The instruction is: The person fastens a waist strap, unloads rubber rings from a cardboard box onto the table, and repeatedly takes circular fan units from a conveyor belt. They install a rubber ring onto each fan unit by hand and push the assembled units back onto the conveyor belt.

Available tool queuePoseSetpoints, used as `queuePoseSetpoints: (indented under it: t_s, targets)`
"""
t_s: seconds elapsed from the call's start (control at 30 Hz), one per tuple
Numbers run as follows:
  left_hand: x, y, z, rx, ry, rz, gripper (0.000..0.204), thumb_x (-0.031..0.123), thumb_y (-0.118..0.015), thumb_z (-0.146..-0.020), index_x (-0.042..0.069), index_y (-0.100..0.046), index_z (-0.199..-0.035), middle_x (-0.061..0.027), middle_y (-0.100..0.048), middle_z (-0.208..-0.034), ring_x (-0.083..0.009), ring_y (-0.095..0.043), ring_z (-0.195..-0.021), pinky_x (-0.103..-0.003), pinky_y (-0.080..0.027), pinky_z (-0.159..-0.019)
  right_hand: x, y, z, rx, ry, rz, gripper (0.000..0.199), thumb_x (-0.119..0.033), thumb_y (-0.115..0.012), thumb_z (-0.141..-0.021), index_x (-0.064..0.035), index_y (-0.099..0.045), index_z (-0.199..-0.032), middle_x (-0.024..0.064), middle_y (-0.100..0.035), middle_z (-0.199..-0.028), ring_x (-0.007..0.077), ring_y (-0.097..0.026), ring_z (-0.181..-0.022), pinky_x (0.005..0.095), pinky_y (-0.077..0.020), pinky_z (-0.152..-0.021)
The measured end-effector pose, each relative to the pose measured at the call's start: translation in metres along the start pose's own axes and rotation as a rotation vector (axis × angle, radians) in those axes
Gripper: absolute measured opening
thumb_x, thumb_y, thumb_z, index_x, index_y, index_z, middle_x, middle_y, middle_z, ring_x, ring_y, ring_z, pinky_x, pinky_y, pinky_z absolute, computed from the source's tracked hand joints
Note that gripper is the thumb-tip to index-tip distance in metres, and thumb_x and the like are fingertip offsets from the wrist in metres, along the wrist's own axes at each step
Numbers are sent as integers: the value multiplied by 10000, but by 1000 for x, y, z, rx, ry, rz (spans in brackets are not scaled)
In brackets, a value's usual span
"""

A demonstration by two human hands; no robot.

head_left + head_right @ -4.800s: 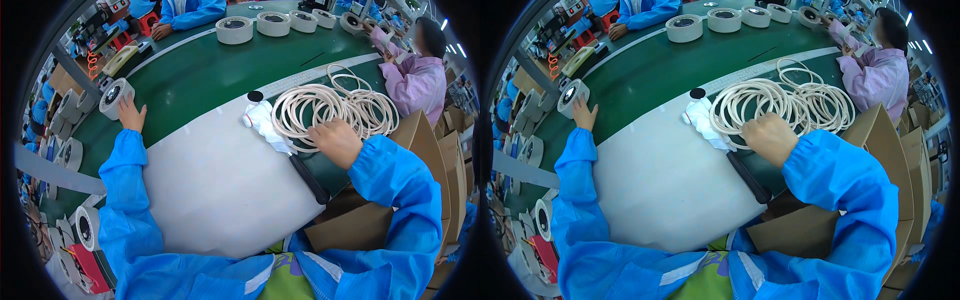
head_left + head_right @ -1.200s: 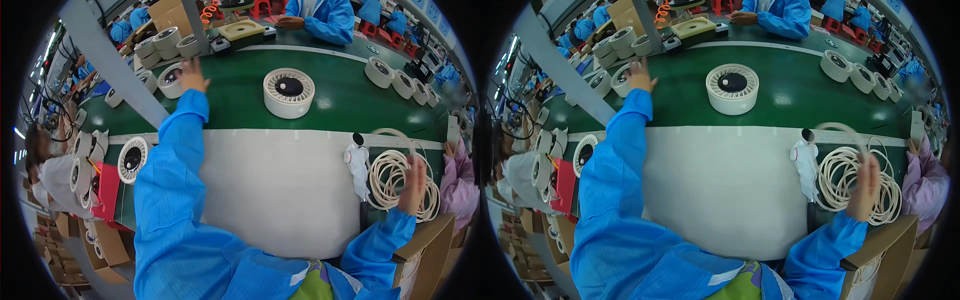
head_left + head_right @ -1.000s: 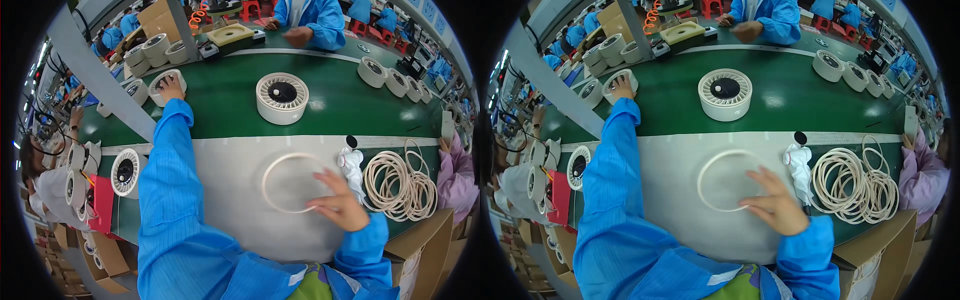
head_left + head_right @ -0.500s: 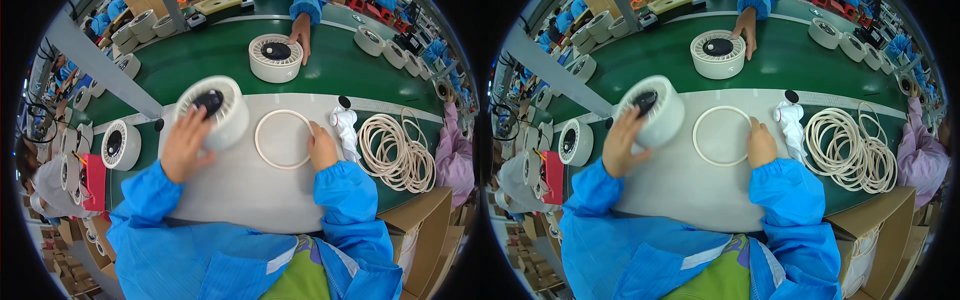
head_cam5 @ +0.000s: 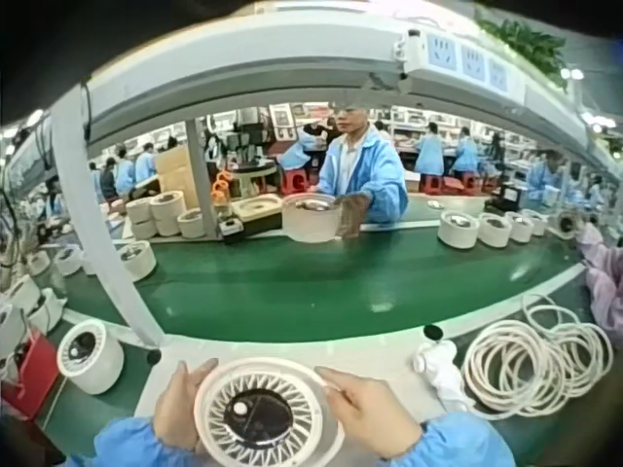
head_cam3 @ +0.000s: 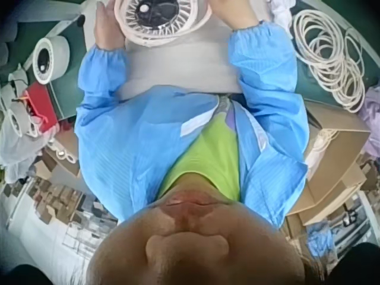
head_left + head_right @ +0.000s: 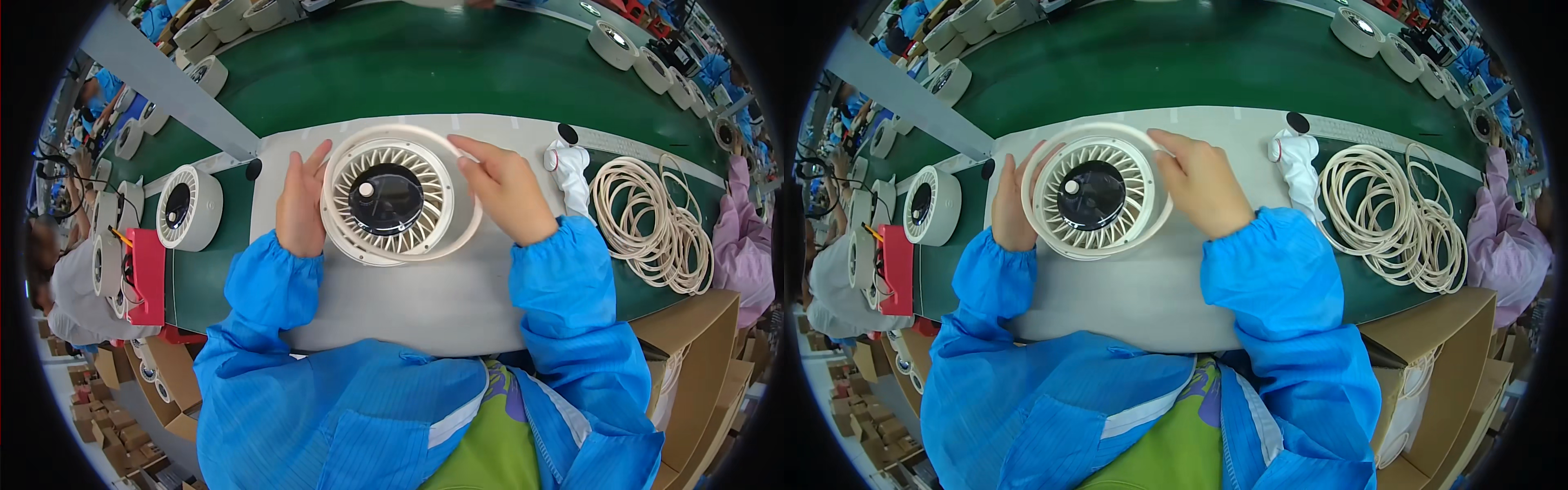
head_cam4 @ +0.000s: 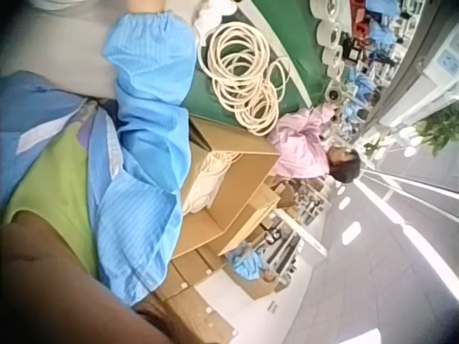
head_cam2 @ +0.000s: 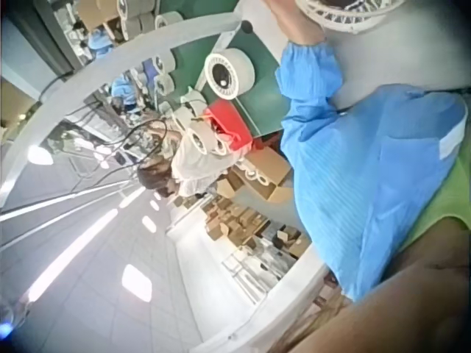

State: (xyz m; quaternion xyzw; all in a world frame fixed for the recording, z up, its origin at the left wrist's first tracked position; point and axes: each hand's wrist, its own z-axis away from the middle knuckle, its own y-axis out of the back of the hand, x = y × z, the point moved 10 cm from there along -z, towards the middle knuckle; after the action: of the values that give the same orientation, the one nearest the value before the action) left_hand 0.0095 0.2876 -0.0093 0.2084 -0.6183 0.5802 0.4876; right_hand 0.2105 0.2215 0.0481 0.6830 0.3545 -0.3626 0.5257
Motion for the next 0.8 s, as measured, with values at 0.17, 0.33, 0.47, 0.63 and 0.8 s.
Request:
queuePoseSetpoints:
  t_s: [0.17,0.33,0.47,0.63,0.8]
  targets:
    - [-11,-11,-2,-50,109,0,567,389,-205,-921,-34,-197,-1299,-160,-366,-1278,-225,-396,-1159,-309,-320,-976,-11,-7,-2,7,62,199,285,-65,-480,-791,3,-544,-1061,180,-590,-702,250,-558,-613,341,-435,-581]
    - [-17,-25,13,-42,180,-131,541,377,-254,-921,-29,-274,-1278,-138,-435,-1222,-189,-431,-1121,-279,-337,-944,-21,-9,7,-36,-34,416,281,-57,-470,-783,0,-552,-1047,222,-572,-703,288,-568,-607,352,-443,-590]
    - [-13,-20,7,-73,160,-278,497,341,-241,-928,-19,-315,-1262,-138,-438,-1221,-202,-444,-1109,-295,-347,-944,-21,0,6,-22,19,368,299,-49,-462,-785,-6,-544,-1070,227,-563,-665,264,-570,-546,333,-433,-542]
    - [-11,-24,4,-130,96,-328,489,336,-257,-929,-34,-364,-1229,-124,-474,-1183,-185,-462,-1079,-274,-356,-920,-15,2,6,36,37,285,300,-37,-456,-778,-9,-548,-1062,228,-555,-642,325,-550,-541,360,-422,-520]
    - [9,-21,-2,-123,-105,-756,352,212,-377,-897,-16,-470,-1148,-134,-532,-1093,-199,-518,-974,-276,-402,-818,-21,-7,15,11,-32,542,290,-50,-474,-783,-9,-549,-1060,211,-543,-589,344,-536,-532,378,-420,-506]
